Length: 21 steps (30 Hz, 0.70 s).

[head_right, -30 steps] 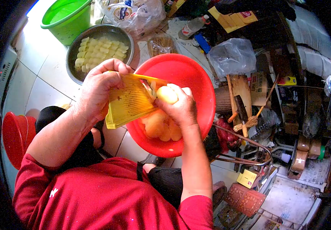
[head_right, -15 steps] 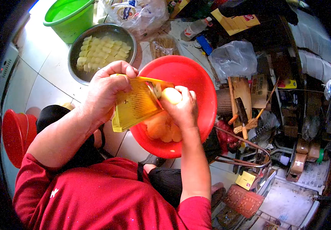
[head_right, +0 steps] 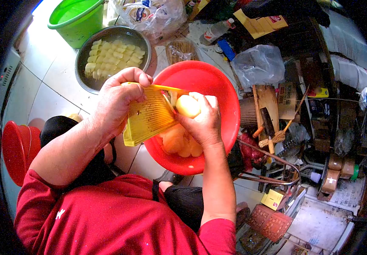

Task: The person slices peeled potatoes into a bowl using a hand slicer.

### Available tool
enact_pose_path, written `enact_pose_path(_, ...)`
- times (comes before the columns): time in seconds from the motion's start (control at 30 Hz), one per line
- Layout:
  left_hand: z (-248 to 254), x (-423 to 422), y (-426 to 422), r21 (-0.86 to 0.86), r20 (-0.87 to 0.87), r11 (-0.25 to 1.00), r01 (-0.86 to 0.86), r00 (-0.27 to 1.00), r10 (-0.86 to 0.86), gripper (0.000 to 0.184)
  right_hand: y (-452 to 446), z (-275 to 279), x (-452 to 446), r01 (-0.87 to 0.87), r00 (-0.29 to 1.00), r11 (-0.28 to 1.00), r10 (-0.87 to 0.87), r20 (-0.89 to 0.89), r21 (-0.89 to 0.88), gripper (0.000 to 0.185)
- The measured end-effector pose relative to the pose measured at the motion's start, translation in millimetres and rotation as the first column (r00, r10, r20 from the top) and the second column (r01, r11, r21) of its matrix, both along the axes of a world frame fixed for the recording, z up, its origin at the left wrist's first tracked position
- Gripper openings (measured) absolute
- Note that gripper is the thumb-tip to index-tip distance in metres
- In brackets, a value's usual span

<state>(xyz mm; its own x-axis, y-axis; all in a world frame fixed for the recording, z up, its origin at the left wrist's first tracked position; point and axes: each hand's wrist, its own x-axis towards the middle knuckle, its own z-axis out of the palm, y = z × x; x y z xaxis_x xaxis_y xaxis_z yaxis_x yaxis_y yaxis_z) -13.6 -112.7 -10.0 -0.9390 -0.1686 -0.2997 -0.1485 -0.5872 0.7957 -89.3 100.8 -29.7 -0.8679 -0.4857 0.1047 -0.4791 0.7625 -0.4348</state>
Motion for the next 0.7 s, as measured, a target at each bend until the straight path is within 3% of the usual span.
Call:
enact_pose_path(0.3,-2,0,0,0.002,0.0,1.0,-0.019,1.0,0.019,0.018,-3,-1,-5,-0.092,0.993,0.995,0.089,-0.075,-0.035,0.058)
enact_pose_path(0.43,-1,0,1,-0.014,0.012,1.0,-0.025,1.0,0.026,0.018,-8,-1,-8,-0.089,0.996,0.992,0.087,-0.024,-0.085,0.057)
enact_pose_path(0.5,0,-1,1,-0.008,0.015,1.0,-0.028,0.999,0.028,0.017,-12,-2,-6,-0.114,0.993,0.975,0.116,0.004,-0.191,0.056)
enact_pose_path(0.7,0,-1,0,-0.017,0.014,1.0,-0.014,1.0,0.014,0.018,-15,5,-5,-0.099,0.995,0.976,0.099,-0.011,-0.196,0.053)
